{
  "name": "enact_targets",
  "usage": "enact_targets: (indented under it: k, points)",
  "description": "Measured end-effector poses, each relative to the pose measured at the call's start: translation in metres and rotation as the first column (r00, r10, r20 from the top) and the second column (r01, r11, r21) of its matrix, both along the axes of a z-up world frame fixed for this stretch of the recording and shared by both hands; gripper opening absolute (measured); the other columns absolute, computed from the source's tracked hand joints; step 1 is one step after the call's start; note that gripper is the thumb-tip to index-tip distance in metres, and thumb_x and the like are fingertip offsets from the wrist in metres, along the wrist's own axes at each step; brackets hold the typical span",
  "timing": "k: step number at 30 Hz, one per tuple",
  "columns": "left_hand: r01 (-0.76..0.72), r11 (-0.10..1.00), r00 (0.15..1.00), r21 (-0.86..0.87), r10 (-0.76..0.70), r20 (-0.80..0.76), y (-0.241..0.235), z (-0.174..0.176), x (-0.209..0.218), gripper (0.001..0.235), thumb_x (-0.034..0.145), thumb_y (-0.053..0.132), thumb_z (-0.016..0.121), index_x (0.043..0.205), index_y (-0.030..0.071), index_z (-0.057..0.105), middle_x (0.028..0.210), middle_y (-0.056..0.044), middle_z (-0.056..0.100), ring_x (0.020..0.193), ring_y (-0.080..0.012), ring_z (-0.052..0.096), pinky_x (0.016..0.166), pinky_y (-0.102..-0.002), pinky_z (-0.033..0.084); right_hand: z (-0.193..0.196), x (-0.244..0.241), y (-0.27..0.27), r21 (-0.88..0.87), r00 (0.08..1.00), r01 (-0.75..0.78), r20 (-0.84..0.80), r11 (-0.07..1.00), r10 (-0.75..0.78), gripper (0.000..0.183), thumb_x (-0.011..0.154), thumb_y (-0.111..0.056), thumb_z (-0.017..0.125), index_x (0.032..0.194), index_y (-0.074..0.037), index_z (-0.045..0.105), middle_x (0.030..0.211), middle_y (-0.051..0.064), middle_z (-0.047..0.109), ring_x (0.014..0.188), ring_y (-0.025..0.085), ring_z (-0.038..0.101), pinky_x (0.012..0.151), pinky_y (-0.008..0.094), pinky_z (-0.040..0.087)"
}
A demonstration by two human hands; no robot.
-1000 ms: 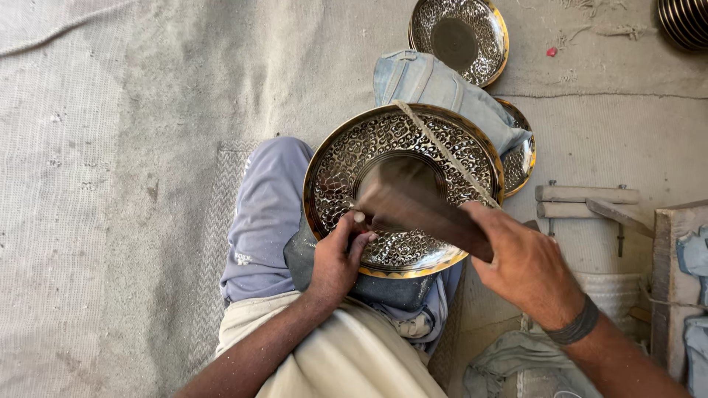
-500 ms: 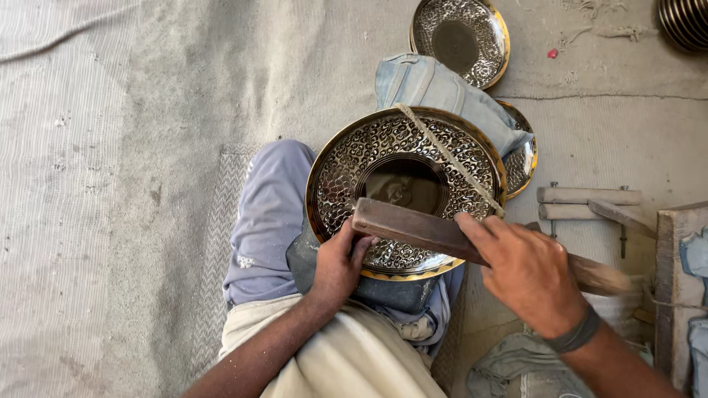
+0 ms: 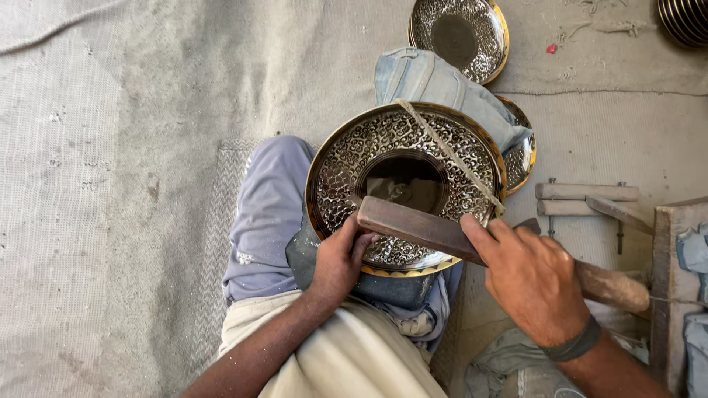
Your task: The person sits on the floor and uses a hammer and chisel to emboss a decorative pattern into a large brass plate. They repeatedly strike the chisel against the plate's surface to create a textured design.
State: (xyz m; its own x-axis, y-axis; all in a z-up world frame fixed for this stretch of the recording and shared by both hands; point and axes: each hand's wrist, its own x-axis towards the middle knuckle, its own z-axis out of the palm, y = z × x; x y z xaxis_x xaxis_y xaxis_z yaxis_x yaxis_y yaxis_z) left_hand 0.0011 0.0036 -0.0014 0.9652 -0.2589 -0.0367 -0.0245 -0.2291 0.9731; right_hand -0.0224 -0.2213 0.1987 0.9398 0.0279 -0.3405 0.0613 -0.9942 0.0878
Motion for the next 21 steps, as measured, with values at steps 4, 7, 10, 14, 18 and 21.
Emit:
enact_targets:
  k: [4,7,10,14,18,21]
  points:
    - [-0.043,0.999,0.999,-0.008,0.043,0.024,-0.003,0.002,0.0,0.032,0.097,0.015,0.069,0.125,0.007,0.056,0.097,-0.015,0.075,0.088,-0.027,0.076,0.073,-0.037,0.06,0.001,0.007,0.002,0.462,0.959,-0.02,0.259,0.887,-0.113,0.065,0.074,-0.013,0.077,0.136,-0.014,0.057,0.124,0.012,0.07,0.104,0.034,0.073,0.086,0.044,0.06]
    - [-0.068,0.997,0.997,-0.04,0.07,0.044,-0.001,0.005,-0.004,0.036,0.096,0.012,0.07,0.129,0.005,0.056,0.099,-0.016,0.075,0.09,-0.0279,0.075,0.073,-0.037,0.059,0.0,0.004,0.003,0.302,0.965,0.02,0.243,0.953,-0.098,0.072,0.071,-0.012,0.078,0.139,-0.015,0.054,0.129,0.015,0.069,0.104,0.038,0.071,0.084,0.046,0.058]
    - [-0.083,0.995,0.997,-0.056,0.083,-0.006,0.001,0.009,0.008,0.029,0.099,0.013,0.069,0.125,0.007,0.058,0.096,-0.013,0.076,0.084,-0.025,0.075,0.072,-0.035,0.06,-0.007,-0.006,-0.004,0.127,0.983,0.179,0.015,0.976,-0.183,0.079,0.077,-0.017,0.081,0.149,-0.029,0.051,0.118,0.007,0.073,0.101,0.033,0.073,0.087,0.045,0.059]
    - [0.176,0.971,0.983,-0.16,-0.182,-0.022,0.012,0.004,0.034,0.033,0.097,0.016,0.069,0.127,0.011,0.058,0.094,-0.009,0.078,0.081,-0.0207,0.079,0.071,-0.033,0.063,-0.043,-0.027,-0.013,0.471,0.861,0.376,0.14,0.798,-0.489,0.074,0.075,-0.015,0.08,0.143,-0.015,0.049,0.113,0.018,0.072,0.103,0.038,0.072,0.086,0.046,0.058]
    - [0.55,0.835,0.828,0.004,-0.546,0.128,0.01,0.001,0.059,0.041,0.093,0.017,0.073,0.131,0.014,0.061,0.099,-0.01,0.078,0.089,-0.0276,0.078,0.077,-0.039,0.061,-0.088,-0.066,-0.016,0.5,0.85,0.207,0.333,0.841,-0.408,0.074,0.069,-0.01,0.078,0.138,-0.007,0.05,0.121,0.024,0.069,0.108,0.042,0.069,0.087,0.046,0.057]
    - [0.565,0.819,0.79,0.099,-0.572,0.222,0.007,0.0,0.058,0.047,0.092,0.02,0.075,0.135,0.013,0.059,0.106,-0.014,0.076,0.091,-0.0334,0.075,0.077,-0.042,0.06,-0.112,-0.095,-0.018,0.497,0.834,0.271,0.307,0.824,-0.459,0.071,0.071,-0.011,0.081,0.137,-0.006,0.053,0.121,0.023,0.07,0.109,0.039,0.069,0.087,0.045,0.057]
